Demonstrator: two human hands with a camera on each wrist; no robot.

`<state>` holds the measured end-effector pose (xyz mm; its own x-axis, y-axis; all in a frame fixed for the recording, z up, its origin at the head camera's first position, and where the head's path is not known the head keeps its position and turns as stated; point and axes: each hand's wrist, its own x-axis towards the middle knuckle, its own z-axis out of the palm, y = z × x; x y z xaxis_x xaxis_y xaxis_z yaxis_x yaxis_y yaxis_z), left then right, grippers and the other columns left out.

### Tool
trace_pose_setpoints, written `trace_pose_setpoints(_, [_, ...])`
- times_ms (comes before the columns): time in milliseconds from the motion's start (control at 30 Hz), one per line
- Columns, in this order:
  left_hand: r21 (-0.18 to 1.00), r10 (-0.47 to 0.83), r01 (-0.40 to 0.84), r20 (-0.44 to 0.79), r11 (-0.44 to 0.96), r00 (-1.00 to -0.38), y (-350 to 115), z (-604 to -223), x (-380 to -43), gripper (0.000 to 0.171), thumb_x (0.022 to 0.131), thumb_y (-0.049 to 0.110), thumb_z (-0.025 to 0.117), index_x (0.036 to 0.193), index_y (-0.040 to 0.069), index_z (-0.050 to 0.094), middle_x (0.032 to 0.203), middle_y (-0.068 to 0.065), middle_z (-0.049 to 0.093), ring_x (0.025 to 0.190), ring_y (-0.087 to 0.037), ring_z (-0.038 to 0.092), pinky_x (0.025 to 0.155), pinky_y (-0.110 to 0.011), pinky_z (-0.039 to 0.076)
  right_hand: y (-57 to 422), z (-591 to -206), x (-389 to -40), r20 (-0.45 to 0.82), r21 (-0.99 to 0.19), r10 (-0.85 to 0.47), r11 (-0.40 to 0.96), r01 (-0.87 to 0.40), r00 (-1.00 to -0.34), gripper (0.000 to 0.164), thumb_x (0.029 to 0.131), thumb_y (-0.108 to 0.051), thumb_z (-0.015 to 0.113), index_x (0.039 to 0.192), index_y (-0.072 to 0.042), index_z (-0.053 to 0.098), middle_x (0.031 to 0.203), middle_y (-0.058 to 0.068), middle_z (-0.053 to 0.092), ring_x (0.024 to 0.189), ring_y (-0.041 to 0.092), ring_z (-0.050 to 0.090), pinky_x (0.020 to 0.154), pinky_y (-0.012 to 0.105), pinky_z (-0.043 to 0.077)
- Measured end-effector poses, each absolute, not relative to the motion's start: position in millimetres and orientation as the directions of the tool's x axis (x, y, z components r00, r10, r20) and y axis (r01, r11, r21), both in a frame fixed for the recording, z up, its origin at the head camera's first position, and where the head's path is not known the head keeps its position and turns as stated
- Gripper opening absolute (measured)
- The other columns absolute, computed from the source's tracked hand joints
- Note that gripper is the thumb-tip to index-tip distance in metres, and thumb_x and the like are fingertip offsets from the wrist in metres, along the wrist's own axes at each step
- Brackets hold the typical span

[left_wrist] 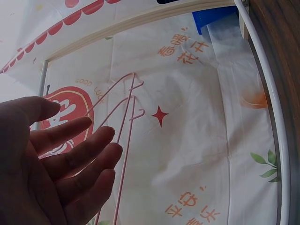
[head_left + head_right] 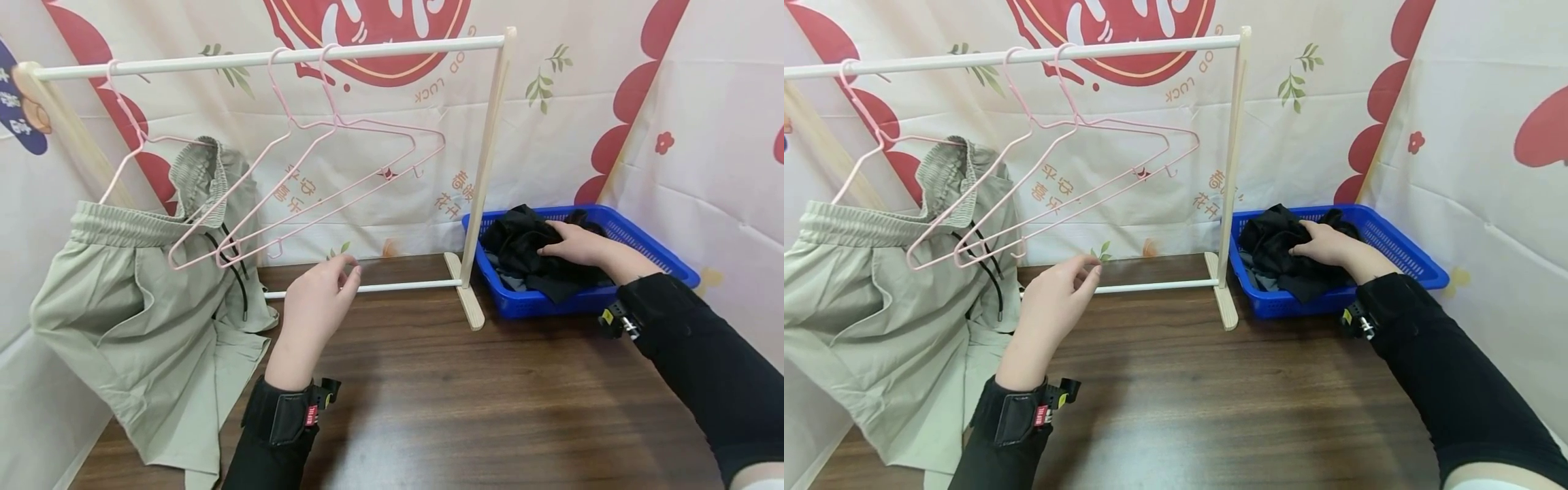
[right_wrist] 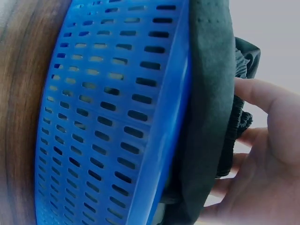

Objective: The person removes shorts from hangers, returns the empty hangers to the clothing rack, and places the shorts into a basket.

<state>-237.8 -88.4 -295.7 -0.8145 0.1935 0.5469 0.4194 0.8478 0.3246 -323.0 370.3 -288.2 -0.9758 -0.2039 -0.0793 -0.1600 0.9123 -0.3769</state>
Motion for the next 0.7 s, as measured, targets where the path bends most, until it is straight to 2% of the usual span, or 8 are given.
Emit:
trace_pose_setpoints(333, [0.295, 0.202, 0.403, 0.530, 0.867, -0.823, -93, -294, -236, 0.025, 0.098, 0.032, 0.056, 0.111, 0.016, 0.069, 0.072, 0.005, 0.059, 0.057, -0.012, 0.049, 0.052, -0.031, 0.040, 356, -279, -308, -0.042, -0.336, -0.163, 0.932, -0.139, -0.986, 0.077, 0.097, -0.032, 0.056, 0.145, 0.017, 0.021, 0.142, 0.044, 0.024, 0.132, 0.059, 0.021, 0.103, 0.069, 0.020])
trace_pose_setpoints(533, [0.284, 0.193, 0.387, 0.529, 0.877, -0.826, -97, -292, -234, 0.027, 0.099, 0.033, 0.056, 0.113, 0.015, 0.069, 0.077, 0.003, 0.062, 0.060, -0.013, 0.052, 0.052, -0.031, 0.041, 341, -275, -300, 0.023, -0.296, -0.109, 0.949, -0.111, -0.994, 0.076, 0.098, -0.036, 0.055, 0.147, 0.013, 0.023, 0.142, 0.042, 0.027, 0.130, 0.058, 0.024, 0.101, 0.069, 0.023])
trace_pose_setpoints(700, [0.282, 0.173, 0.362, 0.525, 0.888, -0.833, -102, -290, -232, 0.029, 0.099, 0.034, 0.054, 0.114, 0.015, 0.069, 0.084, 0.001, 0.067, 0.067, -0.016, 0.059, 0.056, -0.034, 0.045, 324, -274, -291, 0.069, -0.305, -0.086, 0.947, -0.103, -0.994, 0.076, 0.097, -0.040, 0.054, 0.149, 0.008, 0.025, 0.144, 0.039, 0.028, 0.129, 0.057, 0.027, 0.098, 0.071, 0.025])
